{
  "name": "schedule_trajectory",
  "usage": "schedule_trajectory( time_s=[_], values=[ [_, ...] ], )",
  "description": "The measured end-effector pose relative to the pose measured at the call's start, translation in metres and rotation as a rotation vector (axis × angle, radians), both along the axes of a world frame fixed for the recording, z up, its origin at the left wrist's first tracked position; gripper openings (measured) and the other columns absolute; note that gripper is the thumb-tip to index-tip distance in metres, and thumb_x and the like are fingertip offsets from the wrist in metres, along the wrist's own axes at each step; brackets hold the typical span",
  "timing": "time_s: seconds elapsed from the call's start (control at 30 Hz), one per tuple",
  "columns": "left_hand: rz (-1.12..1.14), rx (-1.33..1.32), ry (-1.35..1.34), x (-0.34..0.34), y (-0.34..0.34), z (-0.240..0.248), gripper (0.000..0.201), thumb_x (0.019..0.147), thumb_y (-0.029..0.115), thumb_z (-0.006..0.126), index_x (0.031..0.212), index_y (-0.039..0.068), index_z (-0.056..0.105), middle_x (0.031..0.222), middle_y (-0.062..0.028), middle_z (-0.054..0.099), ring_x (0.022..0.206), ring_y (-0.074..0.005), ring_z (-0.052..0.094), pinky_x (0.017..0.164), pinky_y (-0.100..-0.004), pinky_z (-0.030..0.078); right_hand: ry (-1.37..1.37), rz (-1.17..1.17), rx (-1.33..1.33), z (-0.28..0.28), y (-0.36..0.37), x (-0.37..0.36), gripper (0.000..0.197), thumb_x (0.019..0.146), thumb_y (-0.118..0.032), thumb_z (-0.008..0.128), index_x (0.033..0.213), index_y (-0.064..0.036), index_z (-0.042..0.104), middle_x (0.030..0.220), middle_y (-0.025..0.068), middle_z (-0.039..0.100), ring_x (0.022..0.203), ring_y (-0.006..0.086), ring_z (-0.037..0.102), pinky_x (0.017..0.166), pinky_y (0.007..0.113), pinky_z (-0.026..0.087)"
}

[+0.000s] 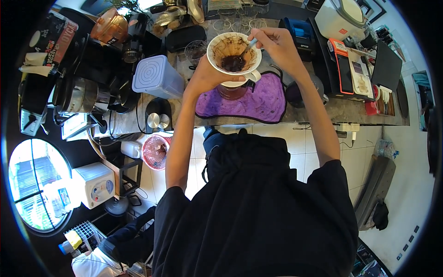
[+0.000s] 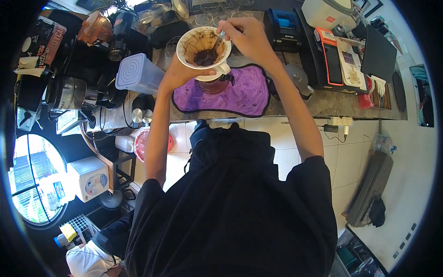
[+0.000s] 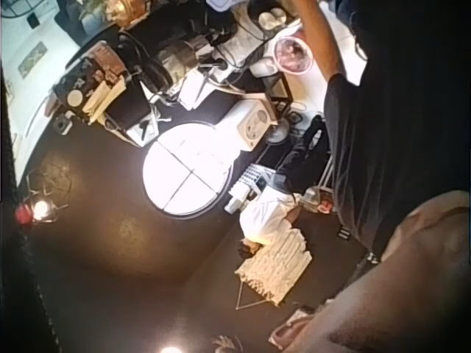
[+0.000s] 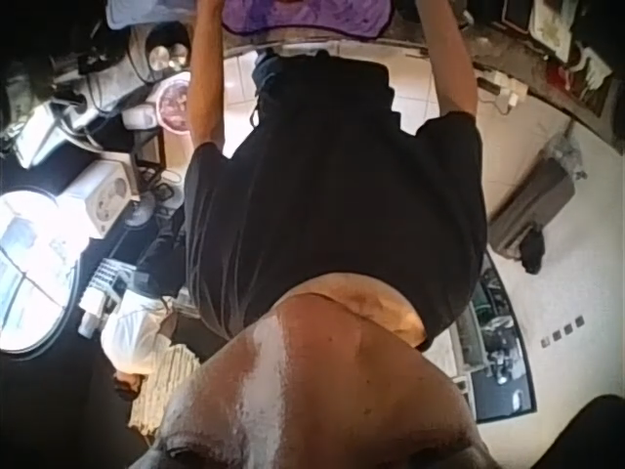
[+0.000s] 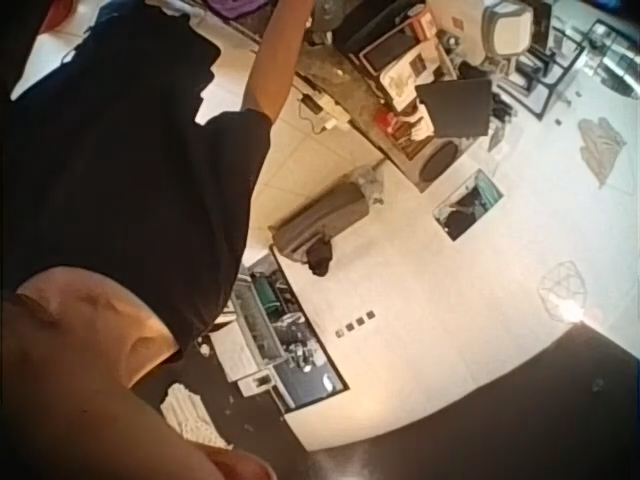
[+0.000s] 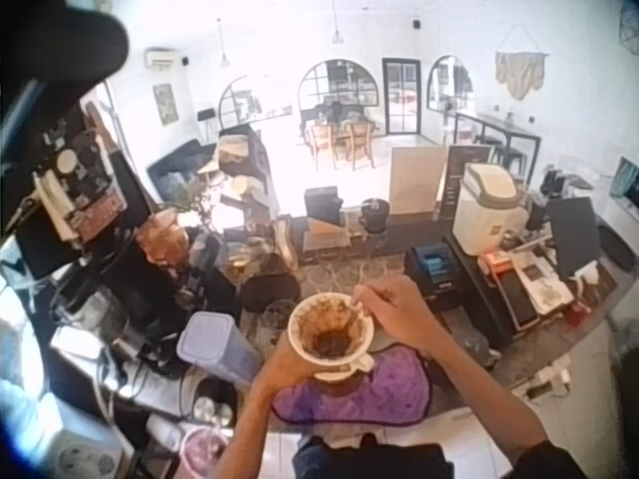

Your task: Stirring coffee grounds and water in a pour-over filter with a spoon.

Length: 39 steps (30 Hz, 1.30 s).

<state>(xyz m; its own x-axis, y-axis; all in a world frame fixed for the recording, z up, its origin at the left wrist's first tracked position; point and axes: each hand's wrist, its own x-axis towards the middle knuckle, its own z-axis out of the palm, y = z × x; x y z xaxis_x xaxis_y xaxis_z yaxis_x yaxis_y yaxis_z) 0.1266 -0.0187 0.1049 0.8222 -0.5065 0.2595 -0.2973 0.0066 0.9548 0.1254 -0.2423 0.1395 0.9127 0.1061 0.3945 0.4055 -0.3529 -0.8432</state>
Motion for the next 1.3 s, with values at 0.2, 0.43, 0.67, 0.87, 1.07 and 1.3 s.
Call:
schedule_trajectory(
  time_s=[0.2,0.43,0.67,0.87,1.07,1.3],
  values=[
    [0.013,0.039,-0.001,-0.002,0.003,0.0,0.082,0.06,0.012,0.095,0.13,0.001,0.053,0.122,-0.0085,0.065,0.111,-0.0172,0.061,0.1,-0.0344,0.048,0.136,0.054,0.212,0.012,-0.001,-0.005,0.03,0.098,-0.027,0.06,0.09,-0.0015,0.075,0.066,-0.0001,0.061,0.063,0.0059,0.053,0.056,0.023,0.039],
    [-0.017,0.012,-0.025,0.001,0.002,-0.003,0.085,0.062,0.007,0.094,0.134,0.001,0.05,0.127,-0.0086,0.062,0.115,-0.018,0.06,0.102,-0.0354,0.048,-0.006,-0.021,0.087,0.008,-0.001,-0.002,0.032,0.097,-0.029,0.06,0.091,-0.0015,0.075,0.065,0.0007,0.062,0.062,0.0064,0.053,0.055,0.024,0.039],
    [-0.018,0.039,0.034,-0.002,0.001,0.001,0.085,0.061,0.007,0.094,0.134,0.001,0.05,0.128,-0.0086,0.061,0.115,-0.018,0.06,0.101,-0.0354,0.049,0.088,0.034,0.137,0.01,0.001,-0.007,0.032,0.097,-0.028,0.06,0.091,-0.0007,0.075,0.064,0.0003,0.061,0.062,0.0064,0.053,0.056,0.024,0.039],
    [0.017,0.051,-0.01,-0.001,0.002,-0.001,0.086,0.061,0.007,0.094,0.134,0.002,0.05,0.128,-0.0085,0.061,0.115,-0.0178,0.06,0.101,-0.0356,0.049,0.019,0.011,0.119,0.017,-0.001,-0.005,0.031,0.097,-0.027,0.06,0.09,-0.0009,0.075,0.064,-0.0002,0.061,0.062,0.0051,0.051,0.055,0.024,0.037],
    [-0.001,0.1,-0.026,-0.003,0.0,0.002,0.085,0.062,0.006,0.094,0.135,0.002,0.05,0.128,-0.0083,0.061,0.115,-0.0174,0.059,0.101,-0.0349,0.048,0.078,-0.026,0.108,-0.004,-0.003,-0.005,0.03,0.097,-0.027,0.06,0.089,-0.0017,0.075,0.064,-0.0007,0.06,0.06,0.0041,0.049,0.054,0.024,0.036],
    [-0.008,0.032,-0.001,-0.002,0.001,-0.002,0.087,0.061,0.007,0.094,0.135,0.001,0.048,0.127,-0.0083,0.061,0.115,-0.0173,0.059,0.102,-0.0346,0.048,0.041,0.048,0.204,0.017,-0.007,-0.003,0.03,0.098,-0.029,0.06,0.093,-0.0028,0.075,0.067,-0.0026,0.059,0.061,0.0034,0.049,0.052,0.022,0.035]
  ],
)
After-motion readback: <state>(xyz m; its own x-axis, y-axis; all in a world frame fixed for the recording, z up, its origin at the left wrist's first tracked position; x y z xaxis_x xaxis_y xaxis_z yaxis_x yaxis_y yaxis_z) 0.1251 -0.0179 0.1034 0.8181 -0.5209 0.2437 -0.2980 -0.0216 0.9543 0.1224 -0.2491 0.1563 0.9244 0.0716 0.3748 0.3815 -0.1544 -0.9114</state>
